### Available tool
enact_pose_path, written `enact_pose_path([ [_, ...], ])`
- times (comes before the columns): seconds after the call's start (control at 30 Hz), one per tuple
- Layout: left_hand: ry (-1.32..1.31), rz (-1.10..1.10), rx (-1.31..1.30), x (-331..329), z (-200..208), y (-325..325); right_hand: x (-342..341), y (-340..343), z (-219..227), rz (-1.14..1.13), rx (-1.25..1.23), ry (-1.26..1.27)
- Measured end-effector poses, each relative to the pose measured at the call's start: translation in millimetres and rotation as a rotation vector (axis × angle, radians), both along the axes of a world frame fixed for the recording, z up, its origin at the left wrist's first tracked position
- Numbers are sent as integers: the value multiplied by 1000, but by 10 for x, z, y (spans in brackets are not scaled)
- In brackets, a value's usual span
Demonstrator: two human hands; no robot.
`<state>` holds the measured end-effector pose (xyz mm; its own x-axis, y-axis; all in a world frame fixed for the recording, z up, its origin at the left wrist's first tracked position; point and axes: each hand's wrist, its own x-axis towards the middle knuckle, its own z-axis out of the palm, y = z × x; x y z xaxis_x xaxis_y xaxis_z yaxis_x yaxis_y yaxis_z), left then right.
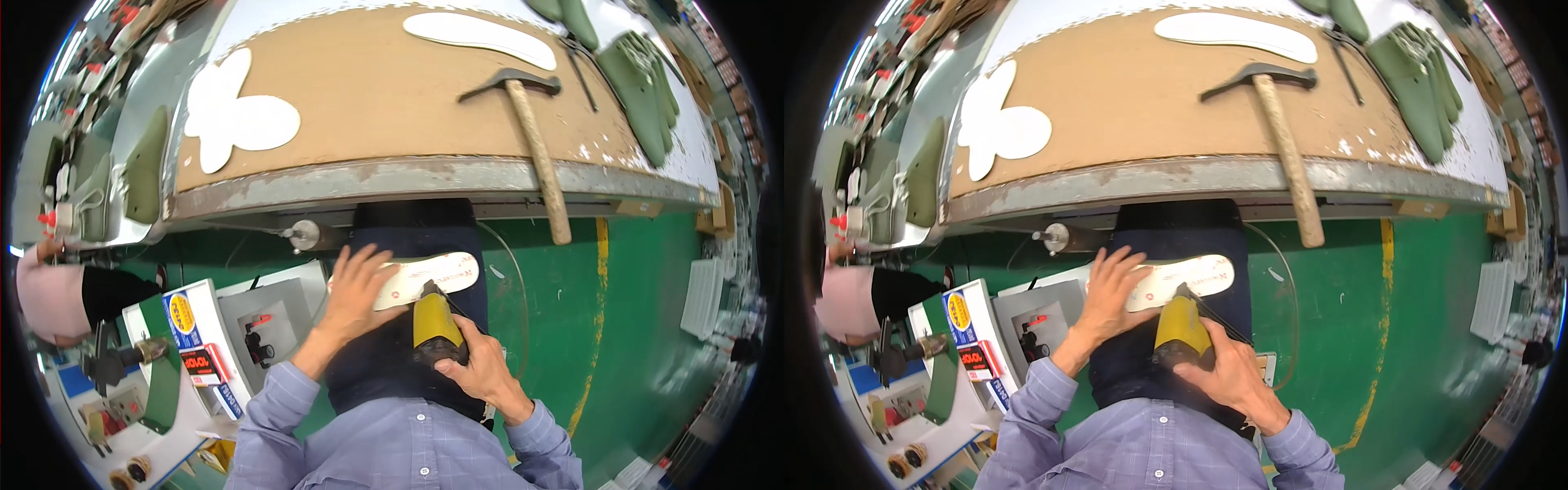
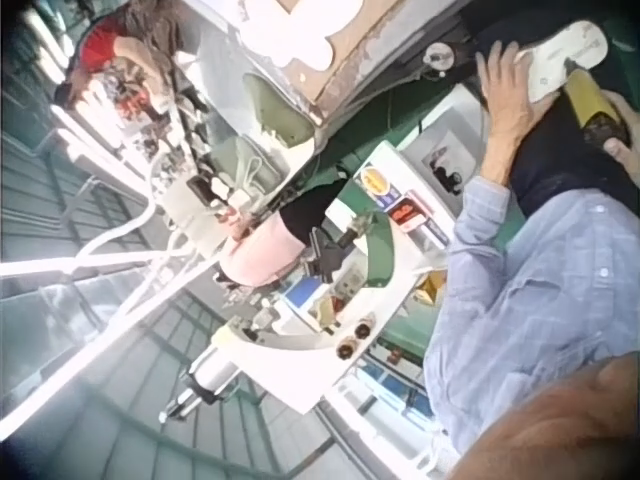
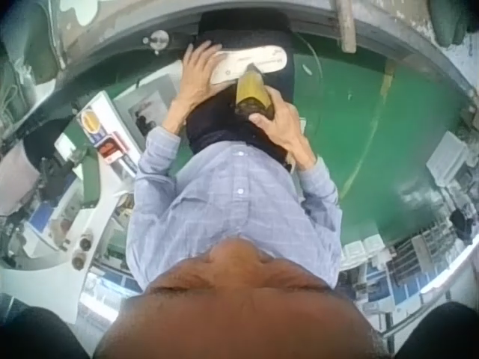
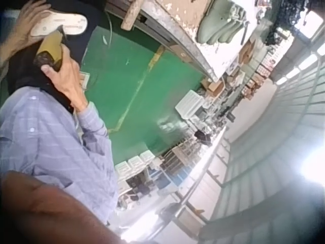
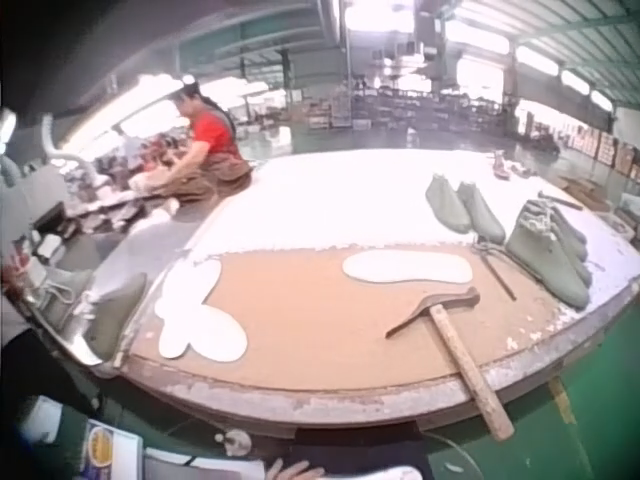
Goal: Assemble shoe components by hammering, tacking, and inspecting materials.
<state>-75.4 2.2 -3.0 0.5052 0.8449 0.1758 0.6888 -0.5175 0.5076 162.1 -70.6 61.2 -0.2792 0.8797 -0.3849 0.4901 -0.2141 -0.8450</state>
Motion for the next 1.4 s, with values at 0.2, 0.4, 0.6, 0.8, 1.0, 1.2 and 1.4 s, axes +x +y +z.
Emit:
enact_pose_path([
  [0.2,-288,136,-119,-516,-386,-299,-309,120,33,159,8,1],
  [0.4,-384,123,-138,-552,-361,-253,-598,197,37,256,-18,-56],
  [0.6,-414,101,-130,-506,-390,-233,-670,180,-7,286,83,-87],
  [0.8,-383,84,-89,-480,-384,-198,-634,149,-39,277,79,-120],
  [1.0,-245,66,-118,-464,-210,-143,-291,161,144,406,-59,-163],
  [1.2,-33,112,93,-42,-32,-29,-227,-12,142,388,-17,-505],
  [1.4,11,55,-85,909,-126,319,-175,-256,-250,374,182,-387],
])
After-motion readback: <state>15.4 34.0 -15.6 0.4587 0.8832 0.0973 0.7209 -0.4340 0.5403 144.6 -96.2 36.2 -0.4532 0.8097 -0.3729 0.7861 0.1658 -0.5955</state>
